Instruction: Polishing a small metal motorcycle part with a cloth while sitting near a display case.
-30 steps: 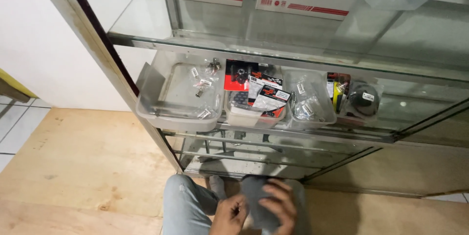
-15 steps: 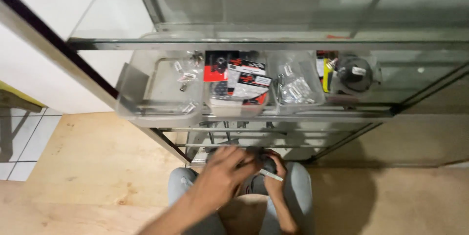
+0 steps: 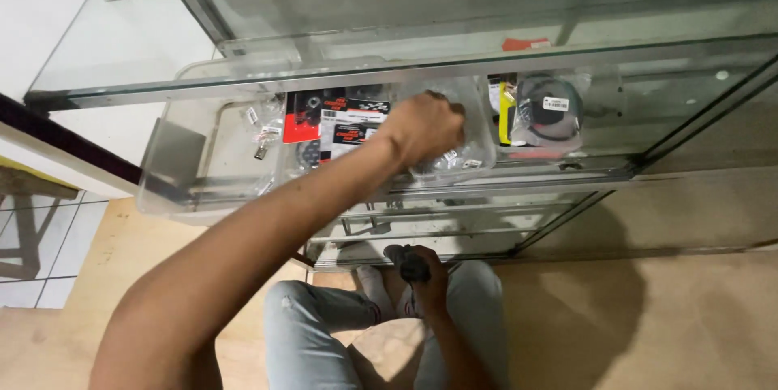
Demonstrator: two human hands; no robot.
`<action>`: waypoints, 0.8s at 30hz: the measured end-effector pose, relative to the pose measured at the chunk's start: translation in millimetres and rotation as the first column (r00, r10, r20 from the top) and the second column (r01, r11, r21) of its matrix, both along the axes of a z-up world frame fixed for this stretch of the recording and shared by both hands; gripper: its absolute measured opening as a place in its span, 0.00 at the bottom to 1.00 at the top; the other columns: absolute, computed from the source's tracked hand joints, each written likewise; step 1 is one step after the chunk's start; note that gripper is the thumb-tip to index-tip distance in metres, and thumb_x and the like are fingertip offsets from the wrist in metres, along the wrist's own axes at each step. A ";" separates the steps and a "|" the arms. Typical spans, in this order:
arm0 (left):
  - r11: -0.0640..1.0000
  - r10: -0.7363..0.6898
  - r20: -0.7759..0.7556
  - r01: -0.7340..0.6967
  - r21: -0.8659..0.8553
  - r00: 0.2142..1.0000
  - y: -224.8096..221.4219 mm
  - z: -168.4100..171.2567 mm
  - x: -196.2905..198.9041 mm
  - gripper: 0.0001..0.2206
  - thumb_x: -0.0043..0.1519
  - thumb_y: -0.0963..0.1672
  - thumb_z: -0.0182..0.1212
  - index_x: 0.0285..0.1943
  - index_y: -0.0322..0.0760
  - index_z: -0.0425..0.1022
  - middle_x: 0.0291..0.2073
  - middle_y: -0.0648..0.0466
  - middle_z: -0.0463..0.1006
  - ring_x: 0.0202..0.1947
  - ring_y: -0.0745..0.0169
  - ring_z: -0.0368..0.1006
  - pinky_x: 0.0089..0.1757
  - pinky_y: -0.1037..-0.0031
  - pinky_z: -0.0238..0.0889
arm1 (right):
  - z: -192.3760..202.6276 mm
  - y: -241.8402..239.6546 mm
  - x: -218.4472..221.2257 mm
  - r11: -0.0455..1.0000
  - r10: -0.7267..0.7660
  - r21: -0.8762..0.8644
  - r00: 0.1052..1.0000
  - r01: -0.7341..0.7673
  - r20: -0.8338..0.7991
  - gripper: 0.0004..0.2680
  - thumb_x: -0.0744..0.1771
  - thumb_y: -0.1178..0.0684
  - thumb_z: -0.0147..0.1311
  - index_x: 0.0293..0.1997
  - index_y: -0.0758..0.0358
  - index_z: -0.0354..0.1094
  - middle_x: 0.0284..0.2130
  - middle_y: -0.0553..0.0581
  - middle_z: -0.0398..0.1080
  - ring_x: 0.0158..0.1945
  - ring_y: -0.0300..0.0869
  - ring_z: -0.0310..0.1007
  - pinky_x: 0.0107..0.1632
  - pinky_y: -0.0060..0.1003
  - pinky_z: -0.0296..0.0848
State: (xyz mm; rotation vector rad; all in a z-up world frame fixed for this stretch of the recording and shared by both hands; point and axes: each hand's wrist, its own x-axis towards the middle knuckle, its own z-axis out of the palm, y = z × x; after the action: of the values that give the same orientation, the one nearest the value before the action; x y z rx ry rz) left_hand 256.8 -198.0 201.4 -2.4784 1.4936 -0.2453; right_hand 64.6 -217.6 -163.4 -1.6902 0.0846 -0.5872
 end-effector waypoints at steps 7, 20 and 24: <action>0.989 0.144 -0.110 -0.140 0.047 0.983 -4.5 -12.0 20.9 0.14 0.66 0.45 0.52 0.33 0.36 0.82 0.36 0.38 0.83 0.36 0.43 0.82 0.38 0.59 0.75 | 11.9 5.4 5.5 1.000 -0.004 0.020 1.000 0.004 0.004 0.17 0.57 0.71 0.57 0.47 0.63 0.72 0.47 0.59 0.77 0.51 0.49 0.78 0.54 0.39 0.74; 0.907 -0.182 0.143 0.222 -0.357 0.973 104.1 44.6 -85.0 0.08 0.58 0.42 0.56 0.43 0.36 0.79 0.38 0.47 0.79 0.39 0.49 0.80 0.39 0.61 0.72 | -156.1 -34.2 22.7 0.962 0.102 0.269 0.972 -0.042 -0.213 0.12 0.64 0.58 0.60 0.52 0.67 0.74 0.46 0.57 0.77 0.48 0.45 0.75 0.53 0.36 0.72; 0.838 0.041 -0.125 -0.102 -0.537 0.991 199.2 65.6 -118.0 0.23 0.48 0.41 0.63 0.56 0.35 0.78 0.35 0.44 0.81 0.34 0.42 0.78 0.34 0.57 0.70 | -123.4 -39.0 22.5 0.429 0.413 0.902 0.878 0.045 -0.241 0.12 0.65 0.60 0.60 0.53 0.65 0.73 0.48 0.54 0.77 0.52 0.45 0.76 0.56 0.39 0.71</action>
State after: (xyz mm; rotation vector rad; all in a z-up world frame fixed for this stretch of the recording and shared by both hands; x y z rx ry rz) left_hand 138.8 1.2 267.0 -3.0243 1.5324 -0.6058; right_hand 87.0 -256.6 -286.8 -0.6898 0.4486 0.0875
